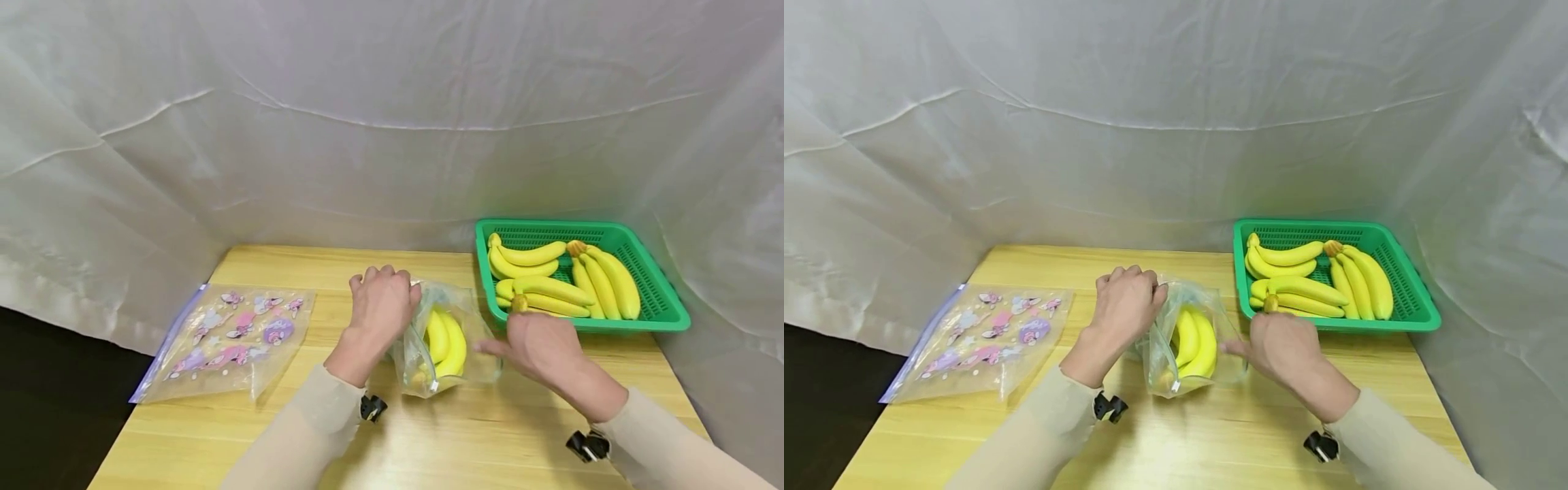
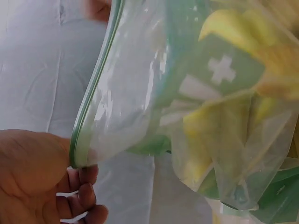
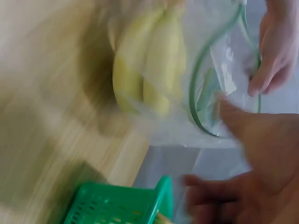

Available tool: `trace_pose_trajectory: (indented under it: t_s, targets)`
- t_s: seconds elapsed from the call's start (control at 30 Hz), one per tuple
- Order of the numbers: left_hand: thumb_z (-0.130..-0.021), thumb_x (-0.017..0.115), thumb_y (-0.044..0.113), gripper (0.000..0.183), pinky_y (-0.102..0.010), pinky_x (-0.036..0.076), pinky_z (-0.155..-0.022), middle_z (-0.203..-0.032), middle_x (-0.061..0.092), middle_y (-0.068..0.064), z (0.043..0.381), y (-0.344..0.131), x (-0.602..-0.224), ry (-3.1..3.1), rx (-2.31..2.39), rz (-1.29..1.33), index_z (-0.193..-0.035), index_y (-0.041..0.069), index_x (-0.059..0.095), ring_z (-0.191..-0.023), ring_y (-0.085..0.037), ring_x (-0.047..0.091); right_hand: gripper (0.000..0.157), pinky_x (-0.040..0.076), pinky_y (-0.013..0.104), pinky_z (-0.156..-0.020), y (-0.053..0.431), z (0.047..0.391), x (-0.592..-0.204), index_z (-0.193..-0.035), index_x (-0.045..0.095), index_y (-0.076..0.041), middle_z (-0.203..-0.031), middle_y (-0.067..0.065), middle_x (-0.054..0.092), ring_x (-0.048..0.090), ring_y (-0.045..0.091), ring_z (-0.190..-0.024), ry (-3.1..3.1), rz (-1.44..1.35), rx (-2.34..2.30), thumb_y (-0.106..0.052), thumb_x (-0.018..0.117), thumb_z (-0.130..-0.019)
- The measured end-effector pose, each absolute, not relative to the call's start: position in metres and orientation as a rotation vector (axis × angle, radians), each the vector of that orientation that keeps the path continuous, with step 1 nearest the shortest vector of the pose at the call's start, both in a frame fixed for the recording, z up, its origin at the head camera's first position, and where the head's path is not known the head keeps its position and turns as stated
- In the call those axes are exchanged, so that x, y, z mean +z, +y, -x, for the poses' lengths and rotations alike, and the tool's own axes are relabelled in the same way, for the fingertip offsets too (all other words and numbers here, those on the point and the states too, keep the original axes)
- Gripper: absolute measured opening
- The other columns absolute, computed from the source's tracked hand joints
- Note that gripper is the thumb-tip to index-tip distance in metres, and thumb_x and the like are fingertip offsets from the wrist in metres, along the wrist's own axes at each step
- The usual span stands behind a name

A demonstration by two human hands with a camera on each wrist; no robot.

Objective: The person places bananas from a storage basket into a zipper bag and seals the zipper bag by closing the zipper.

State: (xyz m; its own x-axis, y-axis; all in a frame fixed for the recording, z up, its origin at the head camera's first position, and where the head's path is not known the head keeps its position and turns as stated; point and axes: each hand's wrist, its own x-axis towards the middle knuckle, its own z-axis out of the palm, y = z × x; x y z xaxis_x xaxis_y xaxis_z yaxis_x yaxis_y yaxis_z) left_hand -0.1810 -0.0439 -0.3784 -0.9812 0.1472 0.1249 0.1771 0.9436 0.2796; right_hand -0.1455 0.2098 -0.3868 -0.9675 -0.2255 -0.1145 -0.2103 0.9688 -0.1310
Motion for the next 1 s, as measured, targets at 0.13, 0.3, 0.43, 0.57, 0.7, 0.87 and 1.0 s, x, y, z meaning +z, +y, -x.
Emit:
trace_pose_trajectory:
  t_s: [0.13,0.3,0.43,0.57,0.7,0.87,1.0]
  targets:
    - [-0.111,0.049,0.039,0.041,-0.059,0.043,-0.099,-0.086,0.064,-0.002,0.177,-0.047,-0.369,-3.029,-0.43,0.176,-0.084,0.016,0.07,-0.091,-0.029,0.06,0.04,0.034,0.031,-0.049,0.211,0.138,-0.382,-0.065,0.052,-0.019,-0.058,-0.004,0.043,0.04,0.013,-0.053,2.824,0.339,-0.345,-0.038,0.067,-0.097]
    - [-0.111,0.048,0.035,0.042,-0.055,0.044,-0.092,-0.08,0.061,0.0,0.158,-0.048,-0.34,-2.942,-0.48,0.211,-0.077,0.018,0.065,-0.082,-0.027,0.058,0.022,0.036,0.031,-0.052,0.208,0.148,-0.36,-0.076,0.058,-0.014,-0.063,-0.001,0.049,0.044,0.015,-0.055,3.04,0.336,-0.748,-0.016,0.056,-0.098]
    - [-0.108,0.052,0.031,0.041,-0.051,0.045,-0.085,-0.073,0.059,0.001,0.141,-0.044,-0.312,-2.725,-0.56,0.306,-0.071,0.017,0.062,-0.078,-0.027,0.06,0.028,0.034,0.033,-0.054,0.196,0.157,-0.335,-0.071,0.05,-0.014,-0.062,0.0,0.045,0.042,0.018,-0.055,3.205,0.366,-0.828,-0.016,0.052,-0.099]
    - [-0.107,0.053,0.03,0.042,-0.05,0.045,-0.083,-0.069,0.056,0.001,0.135,-0.045,-0.296,-2.658,-0.641,0.307,-0.068,0.017,0.06,-0.073,-0.024,0.058,0.028,0.034,0.034,-0.056,0.187,0.161,-0.313,-0.071,0.05,-0.014,-0.064,0.002,0.044,0.043,0.02,-0.056,3.265,0.385,-0.817,-0.015,0.052,-0.098]
    - [-0.107,0.049,0.029,0.044,-0.051,0.043,-0.084,-0.071,0.057,0.001,0.144,-0.055,-0.297,-2.813,-0.658,0.202,-0.066,0.018,0.056,-0.073,-0.022,0.054,0.029,0.03,0.034,-0.055,0.183,0.172,-0.303,-0.07,0.046,-0.014,-0.062,0.0,0.039,0.037,0.018,-0.054,3.16,0.393,-0.677,-0.018,0.051,-0.099]
    - [-0.107,0.047,0.031,0.036,-0.061,0.042,-0.092,-0.092,0.07,-0.007,0.167,-0.068,-0.323,-3.105,-0.541,0.018,-0.082,0.016,0.068,-0.089,-0.03,0.063,0.034,0.025,0.032,-0.055,0.176,0.189,-0.317,-0.067,0.042,-0.017,-0.059,-0.004,0.03,0.027,0.014,-0.055,3.002,0.398,-0.542,-0.021,0.05,-0.1]
    - [-0.106,0.054,0.035,0.03,-0.068,0.041,-0.101,-0.111,0.072,-0.012,0.178,-0.065,-0.347,-3.237,-0.464,-0.019,-0.109,0.013,0.073,-0.103,-0.035,0.066,0.034,0.027,0.032,-0.053,0.176,0.195,-0.333,-0.066,0.042,-0.016,-0.059,-0.003,0.031,0.029,0.015,-0.056,3.021,0.358,-0.492,-0.02,0.051,-0.098]
